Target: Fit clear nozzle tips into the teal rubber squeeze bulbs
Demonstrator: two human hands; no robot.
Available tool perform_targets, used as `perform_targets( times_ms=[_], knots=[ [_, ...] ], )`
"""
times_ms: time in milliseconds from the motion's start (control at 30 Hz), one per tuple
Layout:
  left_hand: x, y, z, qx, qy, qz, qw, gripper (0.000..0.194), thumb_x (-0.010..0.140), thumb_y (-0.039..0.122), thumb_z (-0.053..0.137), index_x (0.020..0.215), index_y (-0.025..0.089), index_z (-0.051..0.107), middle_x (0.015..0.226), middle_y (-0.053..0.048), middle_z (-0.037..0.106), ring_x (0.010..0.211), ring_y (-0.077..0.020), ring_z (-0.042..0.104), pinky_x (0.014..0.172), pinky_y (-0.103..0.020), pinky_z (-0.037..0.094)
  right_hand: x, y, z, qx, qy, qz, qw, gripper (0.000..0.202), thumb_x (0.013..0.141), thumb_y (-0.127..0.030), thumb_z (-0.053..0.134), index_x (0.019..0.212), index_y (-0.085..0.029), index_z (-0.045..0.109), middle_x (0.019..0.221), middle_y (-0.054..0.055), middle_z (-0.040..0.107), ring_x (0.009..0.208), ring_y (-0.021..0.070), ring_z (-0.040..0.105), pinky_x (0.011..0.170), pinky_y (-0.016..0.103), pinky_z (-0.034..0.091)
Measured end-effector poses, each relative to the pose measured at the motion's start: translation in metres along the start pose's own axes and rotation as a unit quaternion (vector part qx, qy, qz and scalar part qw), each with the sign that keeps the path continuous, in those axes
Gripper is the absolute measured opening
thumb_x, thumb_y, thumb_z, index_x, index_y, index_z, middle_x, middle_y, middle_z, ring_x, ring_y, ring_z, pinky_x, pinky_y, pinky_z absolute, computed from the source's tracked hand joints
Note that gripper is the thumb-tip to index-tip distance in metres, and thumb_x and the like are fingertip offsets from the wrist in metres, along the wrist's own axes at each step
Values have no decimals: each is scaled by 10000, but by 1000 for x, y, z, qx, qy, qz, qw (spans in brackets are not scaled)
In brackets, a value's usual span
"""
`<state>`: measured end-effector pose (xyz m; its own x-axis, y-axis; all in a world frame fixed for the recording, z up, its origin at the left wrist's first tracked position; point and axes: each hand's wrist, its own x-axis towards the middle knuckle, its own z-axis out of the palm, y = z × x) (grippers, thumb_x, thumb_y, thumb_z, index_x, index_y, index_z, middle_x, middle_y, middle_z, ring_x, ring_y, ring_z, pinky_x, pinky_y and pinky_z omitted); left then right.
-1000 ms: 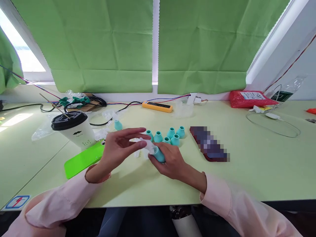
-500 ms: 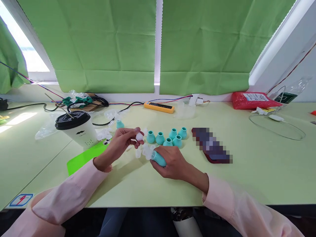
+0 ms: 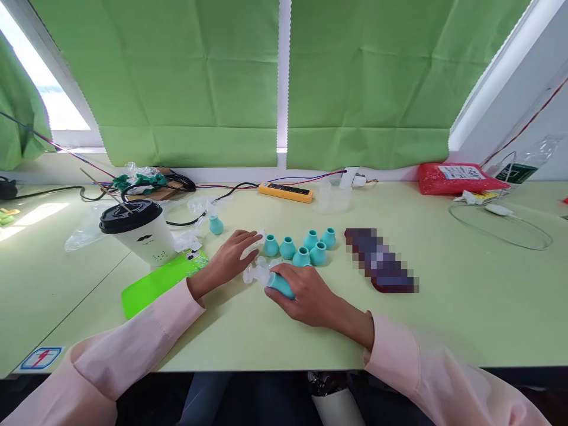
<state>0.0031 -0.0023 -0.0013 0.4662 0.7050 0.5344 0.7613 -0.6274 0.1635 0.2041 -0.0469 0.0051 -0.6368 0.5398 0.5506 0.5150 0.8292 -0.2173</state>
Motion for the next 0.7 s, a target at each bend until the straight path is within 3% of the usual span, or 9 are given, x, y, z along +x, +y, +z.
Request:
perform_targets(
  times_ms=[100, 167, 267, 367, 500, 700],
  knots=[
    [-2, 19, -12, -115, 100, 15, 988, 208, 731, 121, 443, 887, 148, 578, 837, -62, 612, 813, -164, 503, 706, -302, 448, 0, 2, 3, 8, 29, 13, 999, 227, 819, -292, 414, 1008, -166, 420, 882, 73, 611, 753, 182, 573, 607, 291, 431],
    [-5, 33, -19, -198, 109, 5, 974, 161, 683, 98, 468, 776, 139, 592, 729, -47, 602, 718, -146, 512, 654, -282, 449, 1, 3, 4, 12, 40, 34, 999, 224, 827, -285, 393, 1013, -162, 420, 852, 76, 612, 727, 183, 572, 595, 296, 436],
    [-8, 47, -22, -335, 28, -26, 941, 120, 661, 136, 527, 757, 123, 598, 695, -37, 589, 645, -123, 513, 611, -257, 449, 2, 4, 4, 25, 44, 38, 998, 220, 830, -277, 384, 1014, -160, 419, 851, 77, 608, 733, 184, 569, 599, 298, 438],
    [-9, 53, -18, -454, -29, -110, 884, 144, 666, 245, 586, 718, 113, 606, 674, -33, 585, 622, -114, 518, 589, -236, 449, 2, 2, 4, 45, 41, 22, 998, 214, 827, -265, 388, 1011, -161, 421, 837, 68, 608, 720, 176, 567, 596, 292, 436],
    [-8, 51, -12, -546, -56, -205, 810, 188, 617, 302, 642, 620, 117, 613, 576, -15, 570, 525, -97, 503, 517, -219, 434, 1, 0, 4, 72, 54, 17, 996, 184, 825, -244, 396, 989, -169, 429, 811, 52, 608, 706, 161, 565, 597, 274, 434],
    [-8, 50, -16, -627, -84, -211, 745, 194, 655, 303, 615, 648, 110, 632, 621, -37, 618, 533, -108, 546, 542, -236, 448, 3, -2, 0, 103, 74, 37, 991, 155, 816, -244, 420, 951, -176, 458, 777, 38, 612, 678, 146, 564, 601, 261, 436]
  ],
)
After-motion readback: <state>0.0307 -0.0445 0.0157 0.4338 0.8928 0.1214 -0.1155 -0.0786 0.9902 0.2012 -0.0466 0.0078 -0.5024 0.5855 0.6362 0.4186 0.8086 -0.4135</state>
